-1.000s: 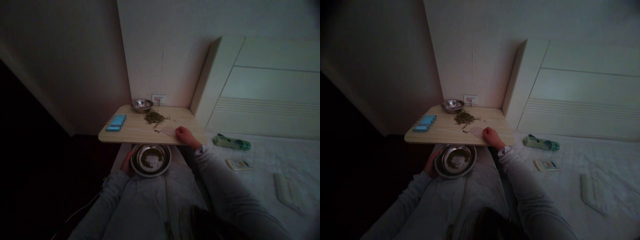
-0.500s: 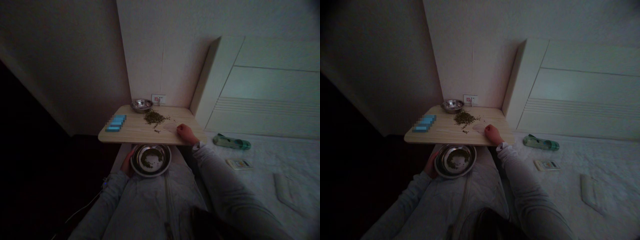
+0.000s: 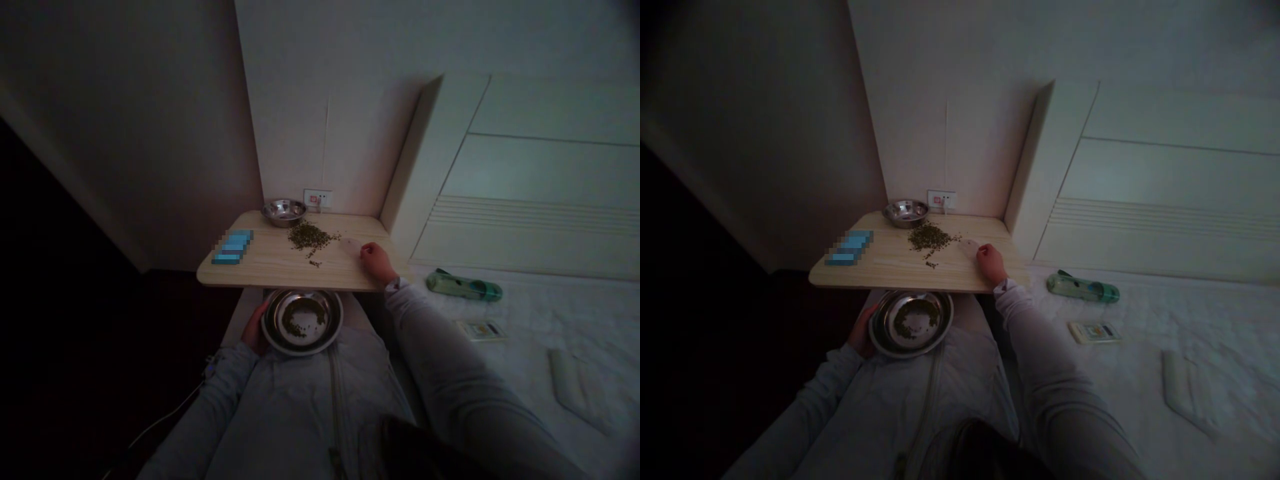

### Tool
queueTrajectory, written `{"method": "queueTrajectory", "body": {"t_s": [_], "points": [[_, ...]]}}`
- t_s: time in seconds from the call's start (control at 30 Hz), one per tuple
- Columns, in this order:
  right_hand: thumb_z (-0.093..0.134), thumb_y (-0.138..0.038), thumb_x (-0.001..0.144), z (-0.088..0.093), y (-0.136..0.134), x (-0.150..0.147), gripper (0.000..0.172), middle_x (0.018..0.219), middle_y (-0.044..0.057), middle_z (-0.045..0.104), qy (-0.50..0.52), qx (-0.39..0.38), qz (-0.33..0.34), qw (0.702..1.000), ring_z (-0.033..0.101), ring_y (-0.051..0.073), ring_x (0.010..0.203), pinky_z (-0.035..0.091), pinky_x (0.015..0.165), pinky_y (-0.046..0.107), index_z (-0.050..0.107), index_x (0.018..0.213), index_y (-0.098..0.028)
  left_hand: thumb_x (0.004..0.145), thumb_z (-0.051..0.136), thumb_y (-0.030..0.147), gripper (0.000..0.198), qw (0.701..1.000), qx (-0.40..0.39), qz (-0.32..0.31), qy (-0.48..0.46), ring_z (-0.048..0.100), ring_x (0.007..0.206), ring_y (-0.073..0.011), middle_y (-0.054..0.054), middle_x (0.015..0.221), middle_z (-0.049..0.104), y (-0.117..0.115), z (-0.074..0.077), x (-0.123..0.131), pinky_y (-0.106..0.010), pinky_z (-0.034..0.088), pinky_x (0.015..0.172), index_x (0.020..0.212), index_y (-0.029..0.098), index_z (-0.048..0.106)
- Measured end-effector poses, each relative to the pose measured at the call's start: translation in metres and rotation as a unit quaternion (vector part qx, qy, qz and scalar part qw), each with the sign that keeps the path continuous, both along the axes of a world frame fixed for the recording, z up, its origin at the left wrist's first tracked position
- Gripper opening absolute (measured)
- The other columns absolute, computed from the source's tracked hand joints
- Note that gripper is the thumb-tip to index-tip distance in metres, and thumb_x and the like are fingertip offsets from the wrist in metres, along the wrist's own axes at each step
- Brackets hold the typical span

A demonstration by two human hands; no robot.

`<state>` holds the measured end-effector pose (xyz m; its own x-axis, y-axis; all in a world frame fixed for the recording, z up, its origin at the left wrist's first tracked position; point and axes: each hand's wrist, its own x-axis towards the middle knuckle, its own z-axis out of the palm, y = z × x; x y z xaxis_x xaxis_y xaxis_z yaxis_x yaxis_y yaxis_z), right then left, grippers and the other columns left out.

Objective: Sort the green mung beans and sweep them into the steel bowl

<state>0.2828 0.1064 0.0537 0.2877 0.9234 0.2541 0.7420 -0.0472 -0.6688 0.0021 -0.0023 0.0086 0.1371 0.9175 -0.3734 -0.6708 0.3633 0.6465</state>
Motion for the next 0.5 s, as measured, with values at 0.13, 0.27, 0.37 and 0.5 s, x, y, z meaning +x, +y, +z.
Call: {"method": "queueTrajectory", "body": {"t_s": [0.13, 0.27, 0.37, 0.5], "points": [[0.040, -0.026, 0.067, -0.006, -0.001, -0.021, 0.020, 0.065, 0.001, 0.055, 0.120, 0.038, 0.087, 0.988, 0.049, 0.010, 0.058, 0.038, 0.058, 0.024, 0.051, 0.081, -0.015, 0.074, 0.039, 0.027, 0.030, 1.000, 0.000, -0.002, 0.005, 0.055, 0.092, -0.0196, -0.005, 0.080, 0.067, 0.001, -0.002, -0.001, -0.030, 0.037, 0.087, 0.084, 0.012, 0.063], [0.041, -0.024, 0.065, -0.008, -0.002, -0.049, 0.016, 0.061, -0.001, 0.053, 0.155, 0.064, 0.134, 0.977, 0.047, 0.010, 0.057, 0.037, 0.058, 0.023, 0.050, 0.074, -0.016, 0.074, 0.040, 0.027, 0.029, 1.000, 0.002, 0.000, 0.021, 0.055, 0.091, -0.0200, -0.006, 0.078, 0.067, 0.001, -0.003, -0.001, -0.030, 0.037, 0.086, 0.080, 0.012, 0.064], [0.039, -0.024, 0.065, -0.010, -0.004, -0.063, 0.015, 0.061, 0.000, 0.052, 0.142, 0.073, 0.115, 0.980, 0.046, 0.010, 0.058, 0.036, 0.059, 0.024, 0.050, 0.070, -0.015, 0.073, 0.041, 0.027, 0.028, 0.999, 0.005, 0.009, 0.031, 0.055, 0.091, -0.0201, -0.006, 0.077, 0.068, 0.001, -0.004, -0.001, -0.031, 0.037, 0.086, 0.080, 0.012, 0.064], [0.039, -0.024, 0.064, -0.014, -0.007, -0.066, 0.017, 0.063, 0.000, 0.052, 0.120, 0.084, 0.102, 0.984, 0.047, 0.011, 0.061, 0.036, 0.060, 0.024, 0.051, 0.071, -0.015, 0.073, 0.042, 0.026, 0.026, 0.999, 0.004, 0.014, 0.030, 0.055, 0.092, -0.0200, -0.005, 0.076, 0.068, 0.002, -0.007, -0.002, -0.031, 0.037, 0.086, 0.079, 0.013, 0.063]]}}
